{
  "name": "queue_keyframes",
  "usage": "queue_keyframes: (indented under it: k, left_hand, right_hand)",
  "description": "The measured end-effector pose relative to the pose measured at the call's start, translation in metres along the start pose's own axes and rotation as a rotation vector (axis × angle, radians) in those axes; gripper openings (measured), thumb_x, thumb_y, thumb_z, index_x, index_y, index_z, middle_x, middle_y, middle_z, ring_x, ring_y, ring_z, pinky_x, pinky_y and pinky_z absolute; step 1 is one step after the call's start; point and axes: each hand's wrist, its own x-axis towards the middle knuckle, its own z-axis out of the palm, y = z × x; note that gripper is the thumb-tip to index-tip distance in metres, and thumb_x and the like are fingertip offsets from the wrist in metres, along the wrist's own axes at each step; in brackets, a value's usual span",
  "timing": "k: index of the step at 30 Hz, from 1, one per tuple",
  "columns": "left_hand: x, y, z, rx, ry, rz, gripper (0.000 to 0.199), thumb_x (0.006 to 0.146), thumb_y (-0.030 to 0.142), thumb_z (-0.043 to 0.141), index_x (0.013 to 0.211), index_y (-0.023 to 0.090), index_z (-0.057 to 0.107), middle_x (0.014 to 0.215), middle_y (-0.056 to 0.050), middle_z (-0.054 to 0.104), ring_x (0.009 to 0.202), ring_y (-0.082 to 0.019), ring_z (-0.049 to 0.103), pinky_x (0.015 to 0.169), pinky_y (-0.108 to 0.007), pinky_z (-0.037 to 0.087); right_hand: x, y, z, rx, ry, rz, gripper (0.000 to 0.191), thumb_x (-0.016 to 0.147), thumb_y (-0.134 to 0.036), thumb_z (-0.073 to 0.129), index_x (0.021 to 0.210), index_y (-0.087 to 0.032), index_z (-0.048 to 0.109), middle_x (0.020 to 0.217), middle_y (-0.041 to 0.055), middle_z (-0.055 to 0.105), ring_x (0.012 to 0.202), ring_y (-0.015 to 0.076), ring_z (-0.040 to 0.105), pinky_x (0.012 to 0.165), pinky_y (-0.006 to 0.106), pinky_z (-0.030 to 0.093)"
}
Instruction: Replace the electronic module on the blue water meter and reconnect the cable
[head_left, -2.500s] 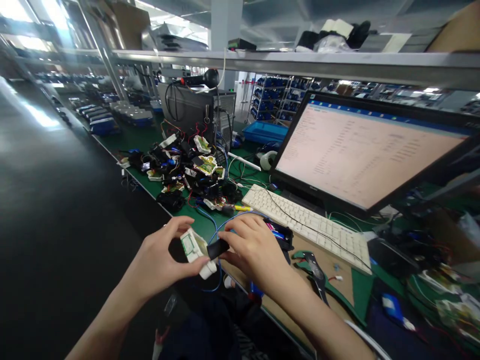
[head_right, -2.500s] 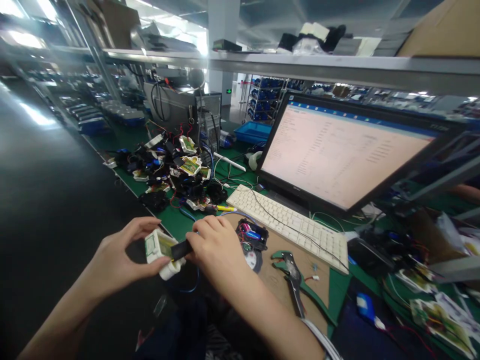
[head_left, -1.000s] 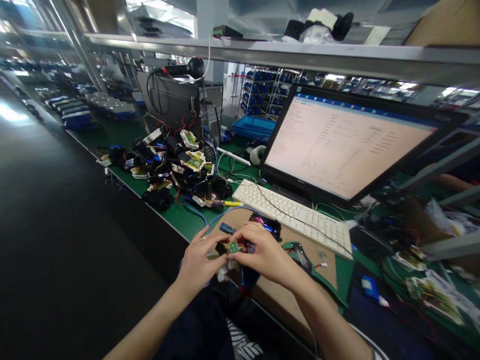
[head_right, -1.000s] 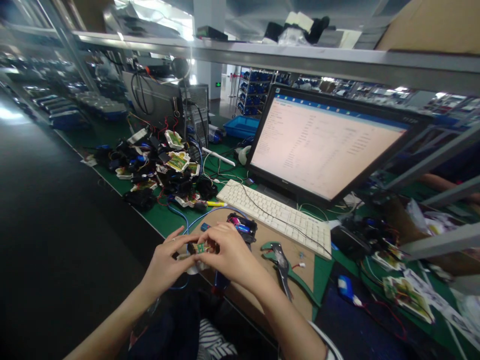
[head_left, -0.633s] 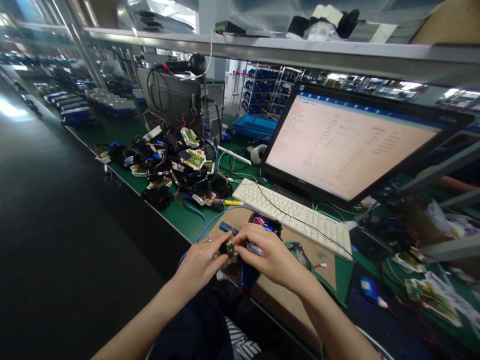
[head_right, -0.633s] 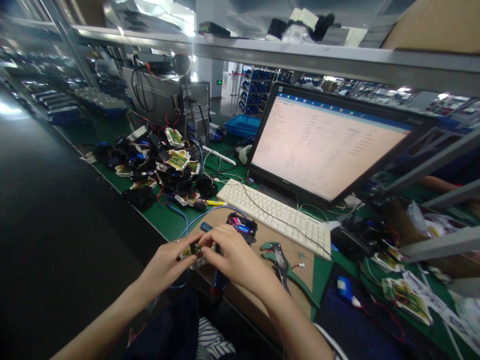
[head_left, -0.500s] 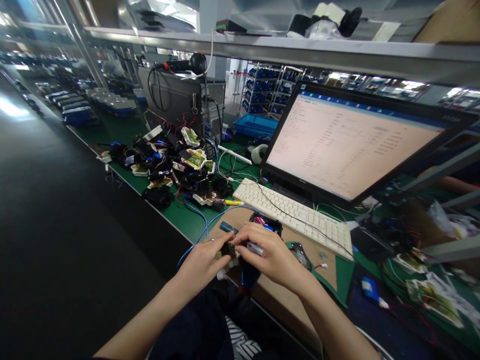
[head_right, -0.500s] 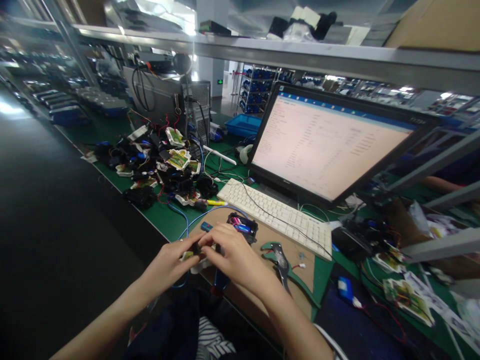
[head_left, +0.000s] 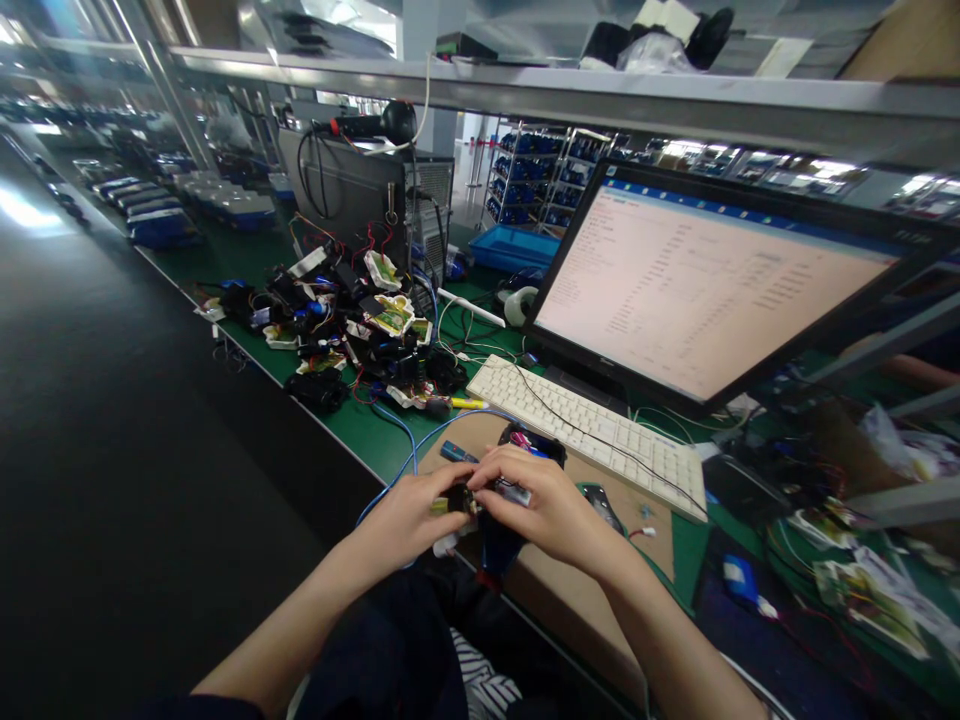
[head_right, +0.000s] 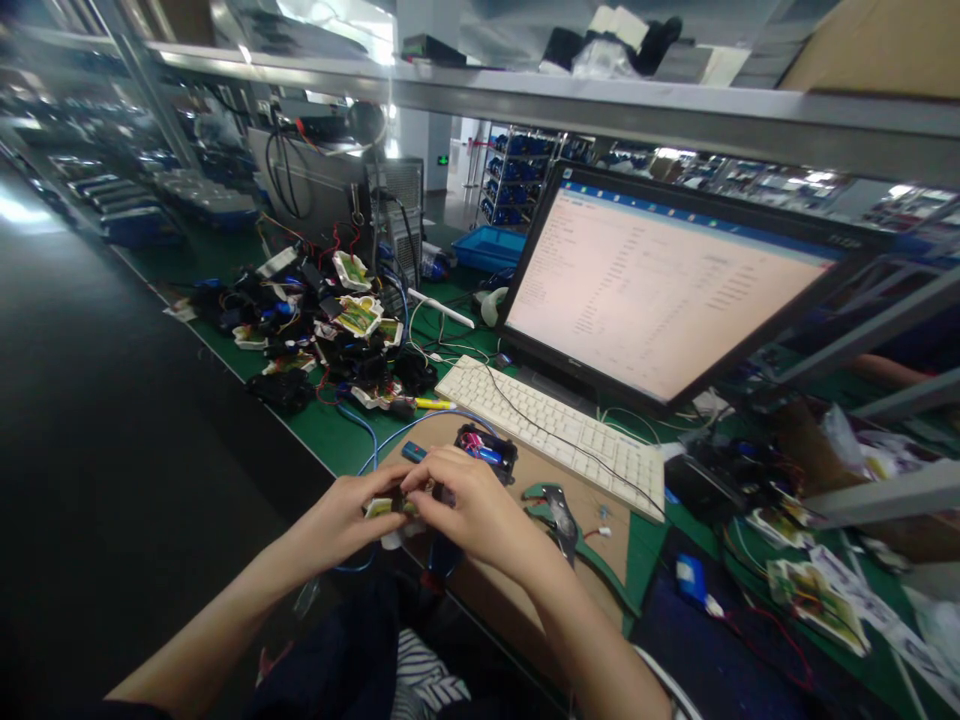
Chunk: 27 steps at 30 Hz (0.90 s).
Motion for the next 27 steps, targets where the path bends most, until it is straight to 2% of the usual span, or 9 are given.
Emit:
queue_keyframes:
  k: [3,6,9,14,17,20,23,27]
  left_hand:
    - [-0.001,-0.002,0.002,-0.094,0.101,-0.055,0.030,0.076,0.024,0.062,0.104,0.020,0.054,0.103,-0.001,0.066,0.093,-0.014,0.064,0.085,-0.025,0.048]
    - [-0.004,-0.005,0.005,-0.098,0.192,-0.113,0.026,0.073,0.029,0.066,0.095,0.019,0.057,0.092,-0.001,0.069,0.082,-0.015,0.066,0.078,-0.026,0.051]
    - [-0.005,-0.003,0.006,-0.101,0.230,-0.107,0.026,0.074,0.031,0.065,0.098,0.020,0.060,0.096,-0.001,0.070,0.086,-0.017,0.066,0.079,-0.027,0.052]
    - [-0.006,-0.001,0.012,-0.216,0.291,-0.104,0.025,0.076,0.030,0.064,0.098,0.019,0.060,0.096,-0.003,0.070,0.089,-0.018,0.066,0.081,-0.028,0.053]
    - [-0.007,-0.004,0.016,-0.135,0.335,-0.053,0.025,0.077,0.031,0.063,0.100,0.021,0.059,0.099,-0.002,0.069,0.092,-0.017,0.066,0.083,-0.027,0.052]
    - [-0.007,-0.006,0.016,0.063,0.351,0.004,0.024,0.080,0.028,0.059,0.104,0.022,0.058,0.103,-0.001,0.068,0.094,-0.016,0.065,0.083,-0.026,0.050]
    - [-0.006,-0.005,0.014,0.209,0.330,0.038,0.025,0.081,0.023,0.057,0.106,0.022,0.056,0.105,-0.001,0.068,0.094,-0.016,0.065,0.083,-0.026,0.050]
    - [-0.003,0.000,0.009,0.267,0.260,0.033,0.028,0.081,0.026,0.058,0.108,0.022,0.054,0.107,-0.002,0.068,0.096,-0.018,0.065,0.083,-0.028,0.050]
  right_hand:
    - [0.002,0.000,0.002,-0.067,0.054,0.020,0.005,0.081,-0.014,0.056,0.082,-0.018,0.060,0.078,0.0028,0.061,0.076,0.0155,0.056,0.073,0.031,0.044]
    - [0.003,0.000,0.004,-0.116,0.093,-0.005,0.005,0.081,-0.014,0.056,0.078,-0.017,0.059,0.075,0.0032,0.061,0.074,0.0160,0.054,0.072,0.032,0.043]
    - [0.002,0.000,0.006,-0.119,0.116,-0.011,0.007,0.081,-0.015,0.055,0.076,-0.018,0.058,0.074,0.0030,0.061,0.075,0.0162,0.054,0.071,0.032,0.043]
    - [0.000,-0.001,0.006,-0.092,0.158,0.061,0.006,0.079,-0.015,0.057,0.074,-0.018,0.058,0.072,0.0011,0.060,0.072,0.0148,0.056,0.074,0.032,0.044]
    - [0.000,-0.002,0.006,-0.112,0.166,0.043,0.007,0.079,-0.015,0.056,0.073,-0.018,0.058,0.072,0.0011,0.061,0.072,0.0149,0.056,0.075,0.033,0.044]
    - [0.001,-0.003,0.007,-0.149,0.163,-0.011,0.008,0.079,-0.015,0.056,0.073,-0.018,0.059,0.070,0.0020,0.061,0.072,0.0157,0.055,0.072,0.033,0.044]
    - [0.002,-0.001,0.006,-0.168,0.130,-0.062,0.007,0.081,-0.015,0.056,0.076,-0.018,0.060,0.072,0.0030,0.063,0.073,0.0163,0.056,0.073,0.033,0.044]
    - [-0.002,0.004,-0.001,-0.178,0.070,-0.060,0.009,0.081,-0.014,0.053,0.085,-0.019,0.059,0.081,0.0031,0.065,0.081,0.0168,0.057,0.083,0.037,0.043]
